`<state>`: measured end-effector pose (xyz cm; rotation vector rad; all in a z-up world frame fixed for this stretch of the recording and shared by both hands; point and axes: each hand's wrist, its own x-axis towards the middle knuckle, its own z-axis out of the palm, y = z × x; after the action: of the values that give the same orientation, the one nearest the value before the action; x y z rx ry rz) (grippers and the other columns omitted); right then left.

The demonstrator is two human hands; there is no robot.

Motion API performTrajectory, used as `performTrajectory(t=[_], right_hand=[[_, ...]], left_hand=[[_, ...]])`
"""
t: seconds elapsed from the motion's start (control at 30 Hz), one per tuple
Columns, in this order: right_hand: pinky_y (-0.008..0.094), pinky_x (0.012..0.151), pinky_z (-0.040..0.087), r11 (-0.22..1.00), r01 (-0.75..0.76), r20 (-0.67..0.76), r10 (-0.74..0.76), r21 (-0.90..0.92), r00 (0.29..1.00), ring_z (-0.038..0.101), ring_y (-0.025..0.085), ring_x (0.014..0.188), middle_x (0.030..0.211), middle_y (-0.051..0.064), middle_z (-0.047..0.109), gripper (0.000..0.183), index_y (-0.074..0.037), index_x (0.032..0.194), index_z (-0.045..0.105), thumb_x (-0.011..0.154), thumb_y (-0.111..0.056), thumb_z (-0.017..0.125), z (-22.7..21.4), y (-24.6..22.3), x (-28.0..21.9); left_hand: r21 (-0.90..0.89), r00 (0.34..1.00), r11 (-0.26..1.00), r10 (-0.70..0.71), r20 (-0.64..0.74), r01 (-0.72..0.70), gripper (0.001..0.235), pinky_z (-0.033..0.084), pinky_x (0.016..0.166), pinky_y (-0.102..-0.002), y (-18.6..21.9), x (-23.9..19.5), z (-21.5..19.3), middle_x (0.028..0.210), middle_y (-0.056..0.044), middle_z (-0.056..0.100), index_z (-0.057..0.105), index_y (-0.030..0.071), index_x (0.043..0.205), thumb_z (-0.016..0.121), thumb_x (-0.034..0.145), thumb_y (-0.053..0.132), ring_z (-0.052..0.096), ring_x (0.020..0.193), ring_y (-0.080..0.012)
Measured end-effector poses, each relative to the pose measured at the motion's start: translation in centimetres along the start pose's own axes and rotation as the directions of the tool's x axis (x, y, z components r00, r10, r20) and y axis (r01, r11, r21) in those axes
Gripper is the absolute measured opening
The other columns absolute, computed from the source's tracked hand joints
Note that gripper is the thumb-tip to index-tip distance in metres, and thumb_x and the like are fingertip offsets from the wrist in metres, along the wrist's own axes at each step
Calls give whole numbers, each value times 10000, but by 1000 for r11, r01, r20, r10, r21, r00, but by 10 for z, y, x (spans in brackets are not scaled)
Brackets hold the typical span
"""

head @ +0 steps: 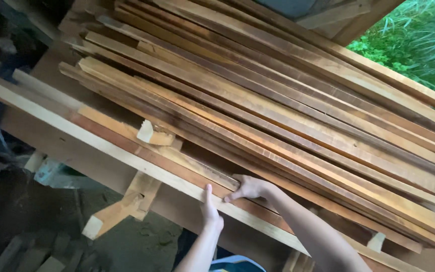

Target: The person arranges several wooden planks on a workbench and then uses a black strap to tie them together. They wrap the strap around the stack and secure it by hand.

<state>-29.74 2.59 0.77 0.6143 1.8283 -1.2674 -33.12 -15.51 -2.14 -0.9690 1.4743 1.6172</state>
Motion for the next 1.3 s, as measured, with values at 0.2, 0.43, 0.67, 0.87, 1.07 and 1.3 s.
performTrajectory(t=[0.2, 0.43, 0.67, 0.87, 1.07, 1.3], right_hand=[[456, 1150, 450, 995, 21, -109, -10, 102, 994, 557, 380, 1364, 1507, 252, 505, 1305, 37, 1520, 389, 547, -740, 779, 8, 8, 0], [437, 969, 570, 929, 226, -513, -353, -294, 782, 682, 278, 1128, 1300, 120, 642, 804, -92, 1358, 581, 825, -682, 705, 27, -30, -42], [410, 886, 575, 674, 518, -513, -738, -527, 438, 683, 288, 1019, 1129, 127, 715, 301, -54, 1051, 716, 973, -327, 616, 50, -120, -24], [434, 835, 561, 635, 561, -506, -769, -531, 391, 692, 326, 979, 1181, 141, 695, 398, -102, 1279, 659, 967, -346, 630, 56, -235, 40], [577, 1132, 365, 751, 336, -470, -632, -569, 617, 465, 436, 1363, 1479, 283, 423, 871, 31, 1493, 324, 954, -646, 421, 62, -320, 152], [467, 1189, 384, 986, -149, -260, 126, -71, 958, 496, 335, 1426, 1490, 193, 564, 1134, -43, 1409, 601, 808, -948, 279, 13, -358, 227]], left_hand=[[282, 982, 959, -31, 187, -24, 916, 136, 1269, -556, 11, -4, -13, 1720, -43, 230, 327, 199, 1608, 480, 827, 655, 157, 1594, -252], [621, 957, 783, -140, 254, -50, 1139, 483, 1161, -477, 47, 20, -109, 1582, -252, 369, 129, -24, 1590, 619, 800, 633, 599, 1356, -301], [58, 908, 921, 390, -152, -386, 192, 596, 745, -373, 119, 38, -265, 1009, -156, 680, 588, -9, 1169, 497, 1013, 58, 704, 912, -260], [37, 855, 860, 509, -95, -508, 362, 459, 1008, -378, 228, 131, -257, 1274, -94, 541, 464, 78, 1388, 397, 1088, 269, 542, 1148, -210], [-100, 985, 987, 135, 108, -124, 964, 368, 1161, -485, 327, 58, -107, 1502, -240, 465, 417, 64, 1496, 54, 918, 745, 481, 1384, -338], [-532, 855, 793, 28, 518, 297, 756, 74, 1262, -643, 248, 227, -165, 1466, -353, 432, 397, 150, 1601, 284, 1041, 645, 293, 1467, -483]])
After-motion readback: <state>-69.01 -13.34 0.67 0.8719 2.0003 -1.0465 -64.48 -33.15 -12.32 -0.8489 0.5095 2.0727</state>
